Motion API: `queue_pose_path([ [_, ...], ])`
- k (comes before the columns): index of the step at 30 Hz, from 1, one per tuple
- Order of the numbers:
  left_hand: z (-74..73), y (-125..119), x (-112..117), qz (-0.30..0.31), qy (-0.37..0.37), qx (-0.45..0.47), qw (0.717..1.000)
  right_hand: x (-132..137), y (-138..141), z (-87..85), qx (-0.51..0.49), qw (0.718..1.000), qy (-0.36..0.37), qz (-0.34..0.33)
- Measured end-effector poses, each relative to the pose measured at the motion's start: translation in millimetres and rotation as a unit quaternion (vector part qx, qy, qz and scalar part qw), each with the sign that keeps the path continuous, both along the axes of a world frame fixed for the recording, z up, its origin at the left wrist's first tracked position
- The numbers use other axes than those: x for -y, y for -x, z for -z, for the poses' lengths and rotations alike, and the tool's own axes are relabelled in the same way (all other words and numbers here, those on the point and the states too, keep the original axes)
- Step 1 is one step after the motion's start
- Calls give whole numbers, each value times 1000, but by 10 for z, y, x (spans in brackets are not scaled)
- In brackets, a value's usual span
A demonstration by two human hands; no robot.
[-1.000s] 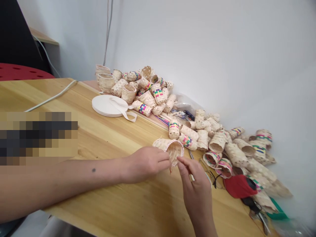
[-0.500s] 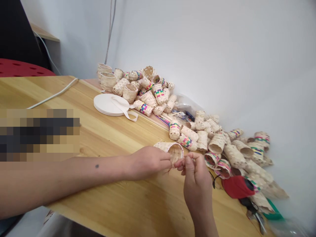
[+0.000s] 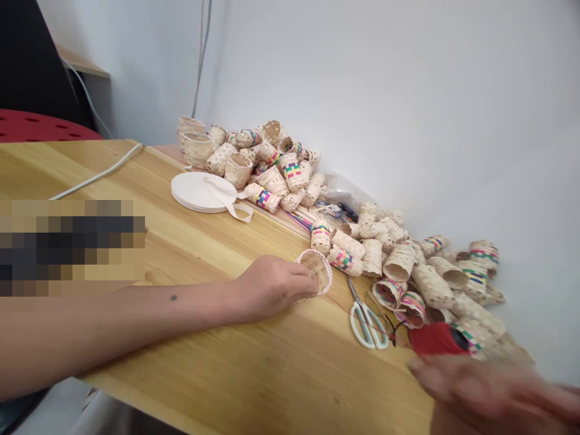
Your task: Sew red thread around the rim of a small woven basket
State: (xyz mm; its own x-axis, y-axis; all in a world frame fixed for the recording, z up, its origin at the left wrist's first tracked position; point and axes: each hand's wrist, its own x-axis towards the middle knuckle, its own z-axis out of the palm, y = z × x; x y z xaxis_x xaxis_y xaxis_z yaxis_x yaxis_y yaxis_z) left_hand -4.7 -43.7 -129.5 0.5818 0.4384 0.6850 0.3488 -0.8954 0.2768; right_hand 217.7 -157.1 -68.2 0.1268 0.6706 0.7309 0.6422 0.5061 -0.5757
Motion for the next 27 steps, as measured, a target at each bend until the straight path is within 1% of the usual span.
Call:
queue_pose_path([
  [2,-14,-9,-17,21,40,43,998,-13,139,67,-14,1000,-1,17],
  [3,-21,-13,-25,26,61,59,996,-40,219,109,-2,999,18,28],
  [5,-35,-20,-37,25,101,74,992,-134,341,206,49,996,66,35],
  [7,-47,-23,-46,17,131,74,988,-260,385,308,102,990,98,17],
  [10,-55,-19,-59,17,139,73,987,-427,365,443,138,984,114,-23],
  [13,-53,-9,-72,15,130,70,989,-505,356,528,143,980,133,-31],
  [16,-48,0,-78,6,132,60,989,-511,374,558,140,979,146,-27],
  [19,-45,4,-81,-2,132,55,990,-499,384,557,134,981,139,-31],
  [27,-32,-1,-87,12,123,74,990,-502,398,549,125,981,143,-33],
])
